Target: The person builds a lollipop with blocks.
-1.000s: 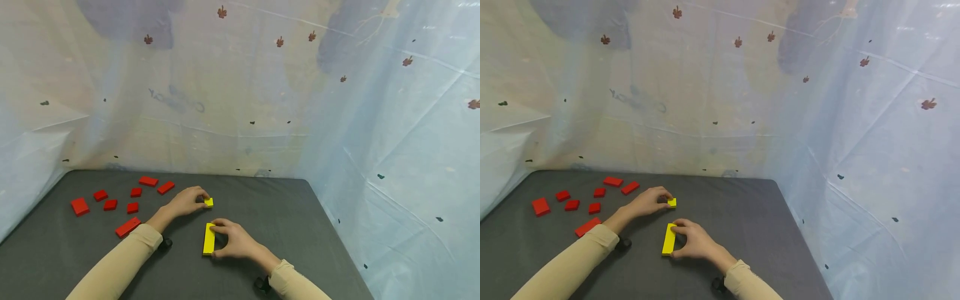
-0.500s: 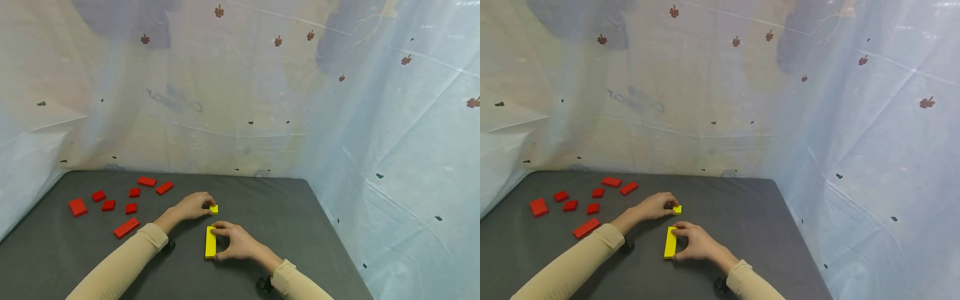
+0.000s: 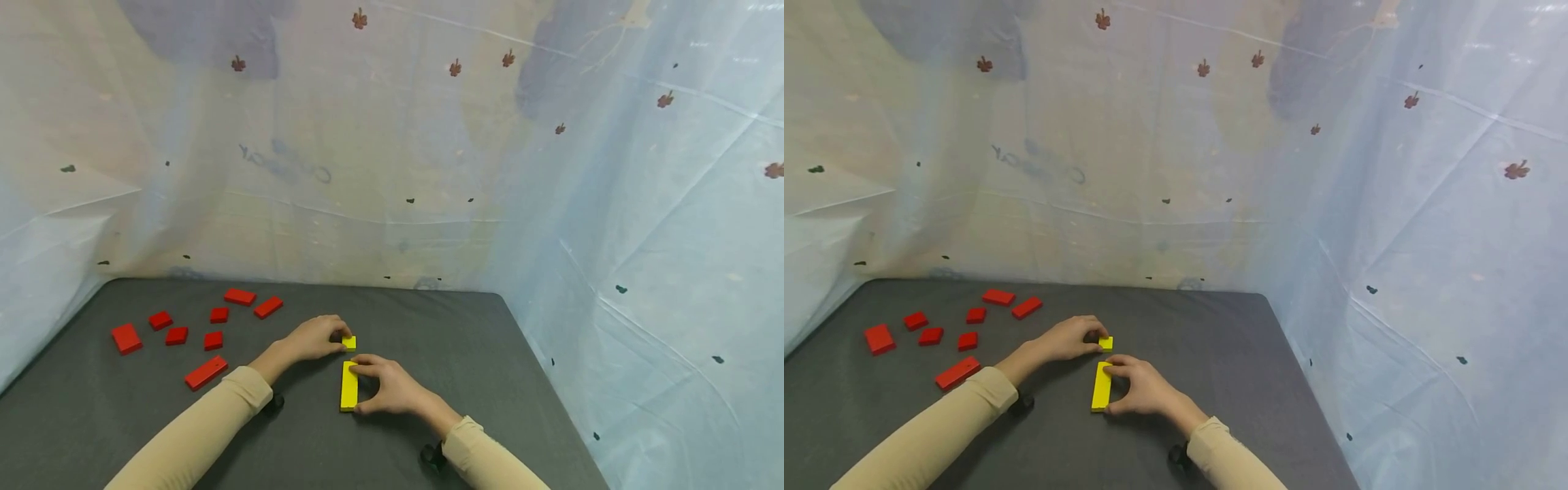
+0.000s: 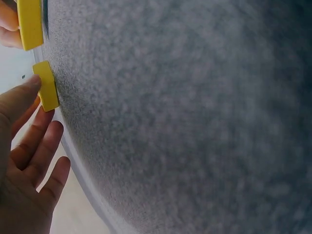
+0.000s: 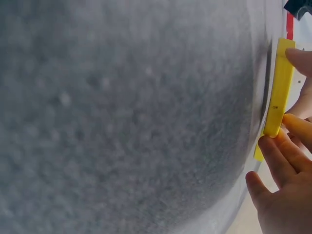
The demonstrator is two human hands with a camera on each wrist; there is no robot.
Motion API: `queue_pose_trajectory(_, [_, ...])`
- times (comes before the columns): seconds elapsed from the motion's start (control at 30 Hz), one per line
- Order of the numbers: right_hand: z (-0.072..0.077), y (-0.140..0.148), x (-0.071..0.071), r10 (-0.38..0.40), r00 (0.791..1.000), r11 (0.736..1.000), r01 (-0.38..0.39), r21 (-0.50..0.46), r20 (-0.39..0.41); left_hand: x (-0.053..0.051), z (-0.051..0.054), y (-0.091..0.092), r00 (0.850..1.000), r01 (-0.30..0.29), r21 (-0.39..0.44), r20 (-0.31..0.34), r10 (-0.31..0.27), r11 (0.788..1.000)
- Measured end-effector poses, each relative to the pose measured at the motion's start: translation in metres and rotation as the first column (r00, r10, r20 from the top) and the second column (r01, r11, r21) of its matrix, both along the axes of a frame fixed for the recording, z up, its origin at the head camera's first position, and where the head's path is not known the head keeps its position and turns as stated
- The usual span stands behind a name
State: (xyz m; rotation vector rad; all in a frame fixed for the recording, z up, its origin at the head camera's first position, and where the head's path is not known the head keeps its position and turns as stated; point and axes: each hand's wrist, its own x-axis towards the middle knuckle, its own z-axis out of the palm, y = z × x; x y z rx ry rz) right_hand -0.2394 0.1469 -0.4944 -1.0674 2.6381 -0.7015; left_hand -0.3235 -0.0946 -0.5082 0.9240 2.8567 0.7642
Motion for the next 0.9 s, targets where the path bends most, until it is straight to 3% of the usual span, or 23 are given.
queue_pose_trajectory(0.3, [-0.003,-0.001,-0.006,-0.01,1.0,1.0,0.01,0.002,0.025,-0.002,-0.003,-0.003,1.0,0.027,0.011,0.0,-0.027,1.0])
queue_pose_trajectory(0.67, [-0.001,-0.001,-0.006,0.009,0.999,1.0,-0.007,-0.028,0.049,-0.001,-0.003,-0.005,1.0,0.014,0.027,0.011,-0.014,1.0])
queue_pose_trajectory(0.9, [0.003,-0.005,0.005,0.007,0.997,0.999,-0.01,-0.034,-0.079,-0.001,-0.003,-0.003,1.0,0.009,0.017,0.003,-0.009,1.0])
